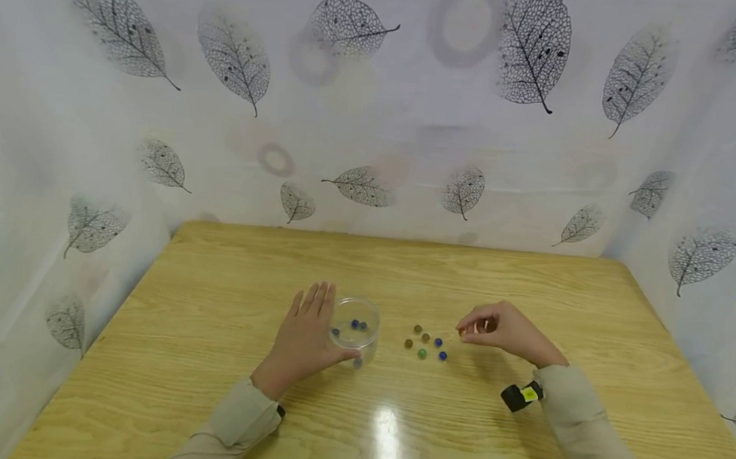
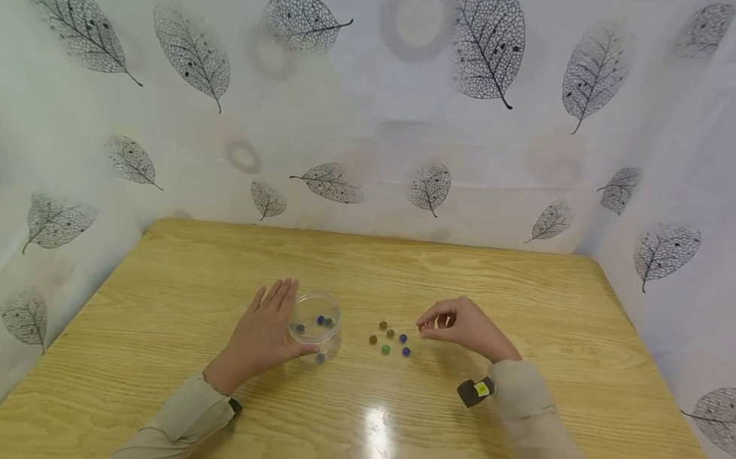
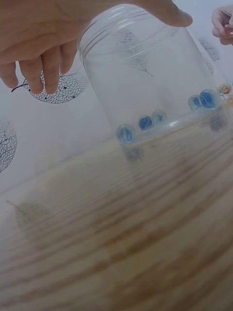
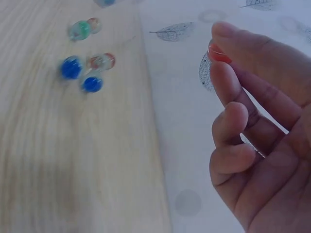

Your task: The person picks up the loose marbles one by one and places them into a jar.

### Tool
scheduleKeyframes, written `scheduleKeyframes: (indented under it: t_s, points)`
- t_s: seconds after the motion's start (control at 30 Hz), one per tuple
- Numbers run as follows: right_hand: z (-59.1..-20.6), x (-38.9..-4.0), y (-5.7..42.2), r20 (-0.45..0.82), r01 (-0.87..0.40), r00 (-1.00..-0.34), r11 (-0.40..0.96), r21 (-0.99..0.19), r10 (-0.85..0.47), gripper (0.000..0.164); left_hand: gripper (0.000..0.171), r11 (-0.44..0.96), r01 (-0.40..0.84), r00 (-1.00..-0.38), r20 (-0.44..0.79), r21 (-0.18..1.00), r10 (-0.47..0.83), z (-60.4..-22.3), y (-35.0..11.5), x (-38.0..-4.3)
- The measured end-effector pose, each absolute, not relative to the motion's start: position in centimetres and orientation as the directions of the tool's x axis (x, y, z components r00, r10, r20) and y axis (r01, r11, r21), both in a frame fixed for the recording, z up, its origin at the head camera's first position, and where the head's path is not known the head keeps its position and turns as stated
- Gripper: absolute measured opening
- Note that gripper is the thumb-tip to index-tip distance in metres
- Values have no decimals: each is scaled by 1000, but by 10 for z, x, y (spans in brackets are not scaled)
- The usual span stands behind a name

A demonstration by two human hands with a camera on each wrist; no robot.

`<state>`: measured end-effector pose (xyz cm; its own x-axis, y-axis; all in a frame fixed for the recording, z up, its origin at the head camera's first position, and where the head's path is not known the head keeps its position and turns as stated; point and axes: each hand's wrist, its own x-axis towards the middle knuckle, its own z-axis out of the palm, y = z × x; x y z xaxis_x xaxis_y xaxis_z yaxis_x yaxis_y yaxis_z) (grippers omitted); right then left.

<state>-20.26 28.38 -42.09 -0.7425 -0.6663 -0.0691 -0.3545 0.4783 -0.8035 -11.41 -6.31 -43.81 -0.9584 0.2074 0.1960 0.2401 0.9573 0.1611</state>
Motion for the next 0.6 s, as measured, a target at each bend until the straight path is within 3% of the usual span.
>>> scheduleKeyframes:
  t_s: [0.6]
  points:
    - [-391, -209, 222, 44, -428, -727, 402, -810, -685, 14, 117, 957, 237, -964, 161, 164, 212, -438, -65, -115]
